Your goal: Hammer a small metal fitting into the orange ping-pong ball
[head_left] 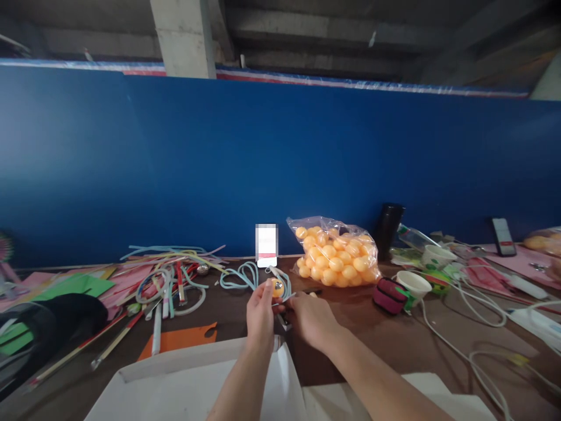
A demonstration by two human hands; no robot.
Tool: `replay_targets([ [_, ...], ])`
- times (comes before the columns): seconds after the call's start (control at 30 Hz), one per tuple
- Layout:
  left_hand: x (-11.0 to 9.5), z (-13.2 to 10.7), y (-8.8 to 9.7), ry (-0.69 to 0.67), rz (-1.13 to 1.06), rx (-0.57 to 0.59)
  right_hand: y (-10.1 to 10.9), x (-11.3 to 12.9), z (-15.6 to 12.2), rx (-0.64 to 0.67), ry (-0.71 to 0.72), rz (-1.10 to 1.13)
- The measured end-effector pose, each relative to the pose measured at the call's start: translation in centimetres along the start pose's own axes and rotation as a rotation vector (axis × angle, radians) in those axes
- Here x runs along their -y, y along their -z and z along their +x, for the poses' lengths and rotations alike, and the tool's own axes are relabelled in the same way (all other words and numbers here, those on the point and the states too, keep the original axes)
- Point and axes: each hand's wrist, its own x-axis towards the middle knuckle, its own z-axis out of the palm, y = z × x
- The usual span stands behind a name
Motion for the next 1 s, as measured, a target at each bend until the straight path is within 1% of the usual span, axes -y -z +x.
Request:
replay_targets([
  [0.1, 0.0, 0.0, 0.0, 0.005, -0.005, -0.008, 0.0, -0.1, 0.0, 0.028, 0.022, 0.014],
  [0.23, 0.0, 0.0, 0.0, 0.003, -0.007, -0.004, -0.5, -0.2, 0.5, 0.049, 0.02, 0.03],
  [0.4, -0.1, -0.1, 0.0, 0.004, -0.002, 0.001, -1.1, -0.4, 1.0, 0.008, -0.004, 0.068],
  [0.53, -0.1, -0.1, -0.1, 0.005, -0.011, -0.007, -0.7, -0.4, 0.6, -0.046, -0.019, 0.162],
  [0.7, -0.2, -0.1, -0.1, 0.007, -0.02, -0.001, 0.2, -0.9, 0.1, -0.146, -0.047, 0.402],
  [0.87, -0.2, -0.2, -0.1, 0.01, -0.015, -0.007, 0.3, -2.0, 0.3, -0.194, -0.146, 0.802],
  [1.0, -0.1, -0.2, 0.0, 0.019, -0.025, -0.01, 0.4, -2.9, 0.1, -0.229, -0.193, 1.016],
])
